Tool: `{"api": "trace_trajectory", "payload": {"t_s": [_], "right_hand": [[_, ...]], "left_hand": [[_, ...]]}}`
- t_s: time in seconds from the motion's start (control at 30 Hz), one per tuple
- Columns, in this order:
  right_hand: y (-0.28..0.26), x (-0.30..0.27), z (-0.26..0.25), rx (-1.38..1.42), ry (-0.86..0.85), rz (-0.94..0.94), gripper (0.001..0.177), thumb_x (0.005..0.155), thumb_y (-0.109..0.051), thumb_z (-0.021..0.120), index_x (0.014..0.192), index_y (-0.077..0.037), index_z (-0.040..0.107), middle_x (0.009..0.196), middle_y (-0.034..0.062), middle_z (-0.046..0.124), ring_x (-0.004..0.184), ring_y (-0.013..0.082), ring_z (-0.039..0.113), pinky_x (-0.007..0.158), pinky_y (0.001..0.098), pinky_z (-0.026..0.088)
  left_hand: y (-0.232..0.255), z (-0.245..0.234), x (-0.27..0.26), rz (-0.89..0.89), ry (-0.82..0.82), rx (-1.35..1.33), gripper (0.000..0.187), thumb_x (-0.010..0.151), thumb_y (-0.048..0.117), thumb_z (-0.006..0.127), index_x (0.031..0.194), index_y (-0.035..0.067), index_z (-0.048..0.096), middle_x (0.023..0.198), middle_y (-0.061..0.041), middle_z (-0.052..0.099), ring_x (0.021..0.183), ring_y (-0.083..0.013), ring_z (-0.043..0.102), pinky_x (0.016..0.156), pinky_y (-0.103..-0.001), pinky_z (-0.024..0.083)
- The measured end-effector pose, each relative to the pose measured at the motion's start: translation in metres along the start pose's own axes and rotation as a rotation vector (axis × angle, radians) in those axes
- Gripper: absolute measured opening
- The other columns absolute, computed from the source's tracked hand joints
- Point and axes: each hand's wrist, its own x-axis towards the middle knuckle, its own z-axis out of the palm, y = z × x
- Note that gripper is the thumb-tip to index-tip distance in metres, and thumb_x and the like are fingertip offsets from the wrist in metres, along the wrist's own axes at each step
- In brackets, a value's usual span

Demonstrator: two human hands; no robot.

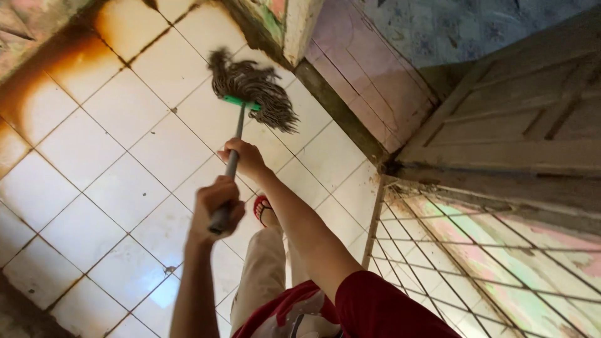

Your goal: The person mops a tiled floor, rinses the mop head in a puddle outside, and continues mopping. They then pick up a brown cloth, shake it out, and hold it up with both hands.

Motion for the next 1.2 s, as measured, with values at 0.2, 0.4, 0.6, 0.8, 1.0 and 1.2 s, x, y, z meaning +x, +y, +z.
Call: {"api": "trace_trajectory", "payload": {"t_s": [0.2,0.4,0.6,0.8,1.0,1.2], "right_hand": [[-0.013,-0.092,-0.024,-0.062,0.175,0.156,0.031,0.091,-0.035,0.07,0.077,-0.008,0.066,0.087,0.0075,0.07,0.079,0.0312,0.069,0.072,0.0406,0.053],[0.032,-0.245,-0.047,-0.068,0.341,0.371,0.03,0.097,-0.035,0.065,0.083,-0.009,0.062,0.082,0.0109,0.068,0.08,0.0314,0.068,0.072,0.0422,0.052],[0.07,-0.313,-0.034,-0.129,0.353,0.534,0.042,0.1,-0.027,0.067,0.074,-0.001,0.046,0.075,0.0144,0.056,0.07,0.0292,0.06,0.068,0.0402,0.05],[0.062,-0.258,0.018,0.25,0.325,0.272,0.025,0.092,-0.017,0.066,0.078,-0.005,0.049,0.082,0.0124,0.056,0.076,0.0258,0.056,0.071,0.0353,0.049],[0.041,-0.173,0.058,-0.075,-0.104,-0.087,0.029,0.091,-0.02,0.071,0.075,-0.004,0.054,0.082,0.0141,0.057,0.075,0.0281,0.058,0.07,0.0381,0.046],[0.007,-0.15,0.087,-0.109,-0.29,-0.087,0.03,0.086,-0.026,0.075,0.075,-0.005,0.055,0.082,0.0102,0.062,0.073,0.0287,0.062,0.07,0.0394,0.05]], "left_hand": [[0.022,-0.013,-0.013,-0.081,-0.209,-0.226,0.023,0.061,0.0,0.063,0.061,0.005,0.04,0.058,-0.006,0.042,0.052,-0.0191,0.039,0.049,-0.034,0.033],[0.038,0.051,-0.056,-0.144,-0.372,-0.516,0.022,0.063,0.004,0.062,0.06,0.004,0.04,0.055,-0.006,0.042,0.049,-0.0162,0.039,0.048,-0.032,0.031],[0.066,0.082,-0.125,-0.238,-0.398,-0.573,0.015,0.067,0.0,0.061,0.064,0.0,0.046,0.058,-0.008,0.051,0.053,-0.018,0.048,0.052,-0.034,0.039],[0.119,0.039,-0.161,-0.258,-0.138,-0.345,0.019,0.069,-0.006,0.063,0.068,0.001,0.045,0.063,-0.009,0.048,0.058,-0.0193,0.047,0.055,-0.036,0.041],[0.103,0.019,-0.182,-0.121,0.026,-0.14,0.027,0.07,-0.008,0.064,0.07,0.003,0.039,0.065,-0.01,0.041,0.064,-0.0266,0.045,0.07,-0.038,0.042],[0.031,-0.021,-0.205,-0.062,0.136,-0.087,0.028,0.066,-0.005,0.064,0.065,0.004,0.037,0.061,-0.01,0.039,0.063,-0.0285,0.041,0.067,-0.038,0.04]]}}
